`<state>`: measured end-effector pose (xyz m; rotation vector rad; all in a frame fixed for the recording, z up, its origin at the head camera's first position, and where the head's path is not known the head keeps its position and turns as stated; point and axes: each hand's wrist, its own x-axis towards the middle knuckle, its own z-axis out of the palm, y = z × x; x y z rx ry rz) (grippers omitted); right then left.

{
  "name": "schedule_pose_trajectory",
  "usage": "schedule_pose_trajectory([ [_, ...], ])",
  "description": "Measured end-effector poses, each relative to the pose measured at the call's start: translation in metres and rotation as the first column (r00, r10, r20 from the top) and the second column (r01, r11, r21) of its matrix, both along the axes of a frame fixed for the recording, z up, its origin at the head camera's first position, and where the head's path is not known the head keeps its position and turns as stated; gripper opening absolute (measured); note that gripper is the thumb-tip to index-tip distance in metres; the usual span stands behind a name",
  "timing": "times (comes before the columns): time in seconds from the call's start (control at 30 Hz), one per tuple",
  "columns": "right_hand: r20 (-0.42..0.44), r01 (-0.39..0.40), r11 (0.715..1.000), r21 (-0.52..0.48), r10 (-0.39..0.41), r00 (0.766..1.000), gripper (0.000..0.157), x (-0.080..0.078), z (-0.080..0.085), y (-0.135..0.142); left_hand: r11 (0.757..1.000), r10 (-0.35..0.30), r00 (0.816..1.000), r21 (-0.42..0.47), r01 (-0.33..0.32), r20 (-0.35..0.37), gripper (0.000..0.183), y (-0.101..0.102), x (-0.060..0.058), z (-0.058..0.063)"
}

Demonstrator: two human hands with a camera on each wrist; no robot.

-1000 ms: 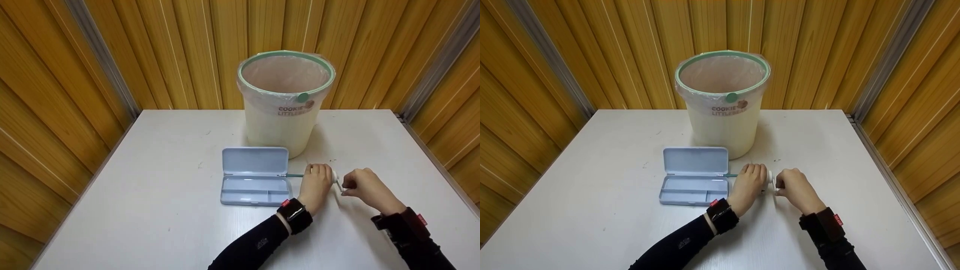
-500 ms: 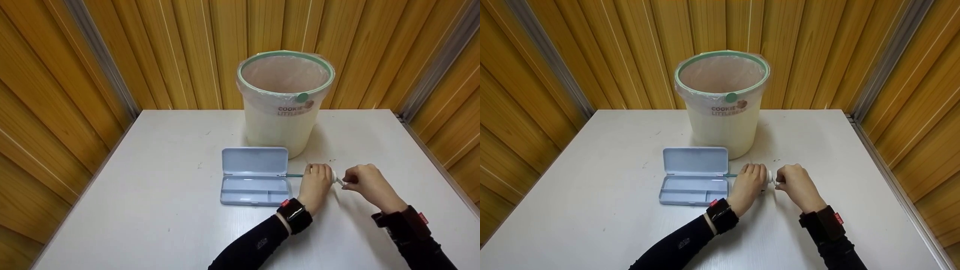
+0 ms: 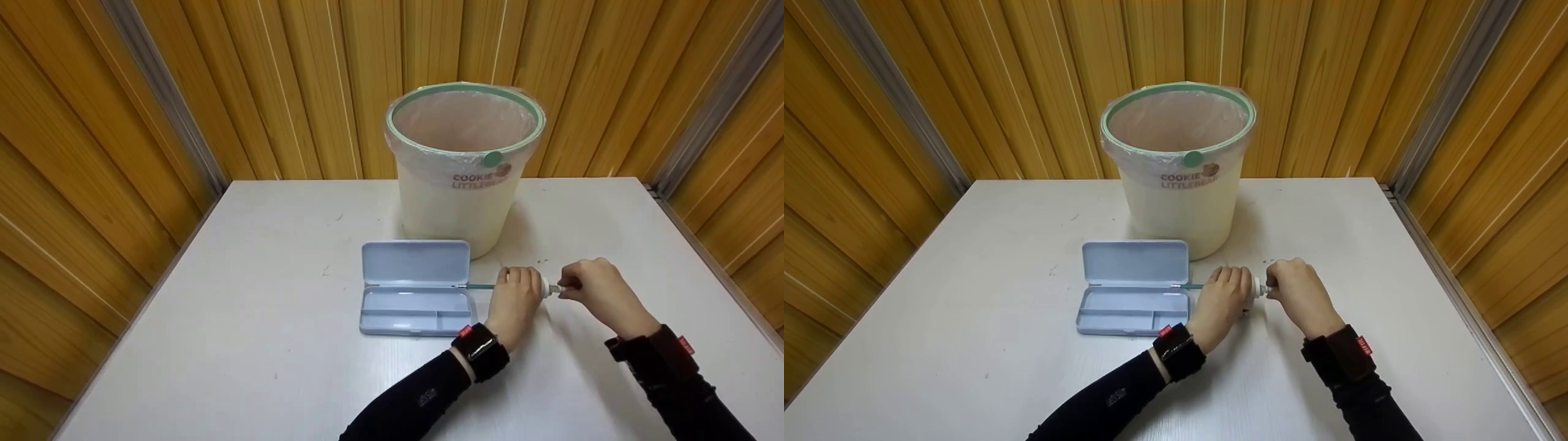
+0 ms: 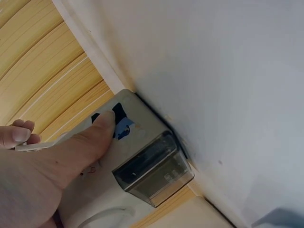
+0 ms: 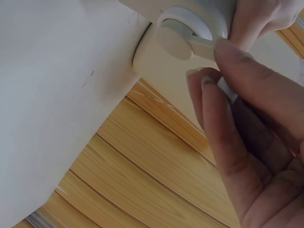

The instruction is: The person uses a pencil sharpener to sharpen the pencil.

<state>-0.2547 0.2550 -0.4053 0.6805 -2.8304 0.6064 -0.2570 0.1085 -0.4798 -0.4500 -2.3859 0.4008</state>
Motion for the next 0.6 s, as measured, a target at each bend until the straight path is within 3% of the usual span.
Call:
schedule_pose_trajectory([
  [0.23,-0.076,0.021,1.0,0.019,-0.02,0.997,0.018,-0.006,0.002,-0.004,1.0,-0.004,1.0,-0.023,0.005,0.029,0.021,0.001,-0.001,-0.001],
  [0.6,-0.234,0.061,0.998,0.017,-0.055,0.971,0.014,-0.019,-0.008,-0.01,1.0,-0.008,1.0,-0.002,0.008,-0.005,0.02,0.0,0.0,-0.001],
])
